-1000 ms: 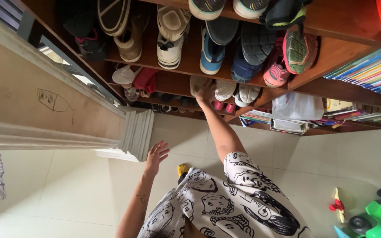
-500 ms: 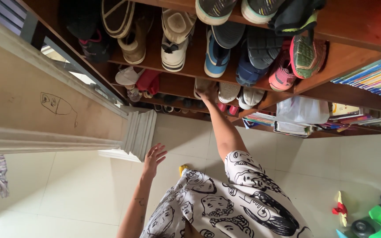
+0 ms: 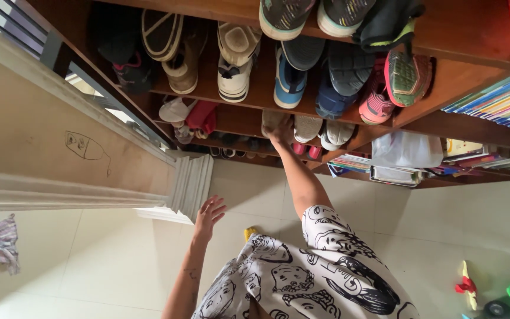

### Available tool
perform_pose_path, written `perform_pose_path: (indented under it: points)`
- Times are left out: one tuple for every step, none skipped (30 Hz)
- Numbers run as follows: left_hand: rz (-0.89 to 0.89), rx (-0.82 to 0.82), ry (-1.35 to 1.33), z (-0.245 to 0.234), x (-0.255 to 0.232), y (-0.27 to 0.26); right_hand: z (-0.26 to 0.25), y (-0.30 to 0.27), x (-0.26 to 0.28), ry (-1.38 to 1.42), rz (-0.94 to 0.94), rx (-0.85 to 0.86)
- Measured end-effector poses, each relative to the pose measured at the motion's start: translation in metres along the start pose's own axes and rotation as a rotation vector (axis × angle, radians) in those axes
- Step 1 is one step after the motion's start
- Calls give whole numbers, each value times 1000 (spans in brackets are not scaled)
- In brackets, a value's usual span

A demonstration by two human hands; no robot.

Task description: The person arranges shoes on a wooden shoe rack. They pick up various shoes from the shelves, inspect them, and place them back in an organized manner, ensuring pairs are aligned and facing the same direction.

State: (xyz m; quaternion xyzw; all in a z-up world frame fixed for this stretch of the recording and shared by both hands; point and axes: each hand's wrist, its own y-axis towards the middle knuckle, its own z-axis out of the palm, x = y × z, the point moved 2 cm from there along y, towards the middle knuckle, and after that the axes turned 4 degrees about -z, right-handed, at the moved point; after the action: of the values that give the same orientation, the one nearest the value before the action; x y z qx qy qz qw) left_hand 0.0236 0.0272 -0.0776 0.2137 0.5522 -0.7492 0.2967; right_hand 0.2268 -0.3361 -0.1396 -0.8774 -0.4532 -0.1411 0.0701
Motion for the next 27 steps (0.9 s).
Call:
perform_pose_path:
  points:
    - [4,2,1,-2,0,0,-5,-7,0,2,0,-4]
    - [9,-2,2,-4,0,-1,-11,-13,1,26,-7,-23]
    - [14,-6,3,-6,0,-2,-16,-20,1,51,-13,-41]
    - [14,-6,3,-8,1,-1,-23,-25,3,50,-13,-41]
    - [9,-3,-2,-10,3,-1,-29,-30,6,81,-23,-36]
    - [9,3,-6,-11,2,3,-38,-31,9,113,-34,-37]
    - [12,7,-6,-11,1,1,-37,-33,8,113,-34,-43]
    - [12,7,0,-10,0,-1,-35,-35,6,155,-30,-17]
    - [11,8,5,-10,0,-3,-33,-37,5,197,-27,10]
    - [12,10,6,-9,-1,-5,-33,-37,4,197,-26,7]
    - [12,21,6,-9,-1,-6,-32,-37,4,203,-25,10]
    - [13,30,4,-8,-2,-7,-31,-36,5,208,-27,13]
    - [15,30,2,-8,-2,-7,-37,-37,7,208,-30,12]
    - [16,36,2,-8,-1,-8,-42,-39,9,233,-17,1]
    - [17,42,2,-9,0,-9,-47,-41,11,258,-4,-10]
    - [13,40,2,-11,3,-13,-46,-42,11,257,-2,-6]
    - [14,36,3,-12,4,-16,-46,-44,10,217,35,-57]
    - [22,36,3,-12,2,-16,-48,-39,12,180,69,-114]
    - [26,37,5,-15,1,-16,-33,-28,6,183,68,-116]
    - [17,32,5,-18,3,-17,-18,-19,-1,183,71,-123]
    - [8,27,5,-21,4,-18,-2,-9,-8,184,74,-129]
    - [6,26,7,-25,8,-19,17,-2,-14,184,76,-127]
    - [0,10,2,-30,11,-19,37,6,-20,276,89,-88]
    - [-2,-2,-3,-32,12,-16,55,18,-24,369,100,-55]
    - [1,-1,-2,-31,11,-15,50,21,-24,370,99,-57]
    - [-9,-10,-7,-32,11,-16,49,19,-25,389,100,8]
    - [-19,-19,-11,-33,11,-17,47,18,-26,408,101,74]
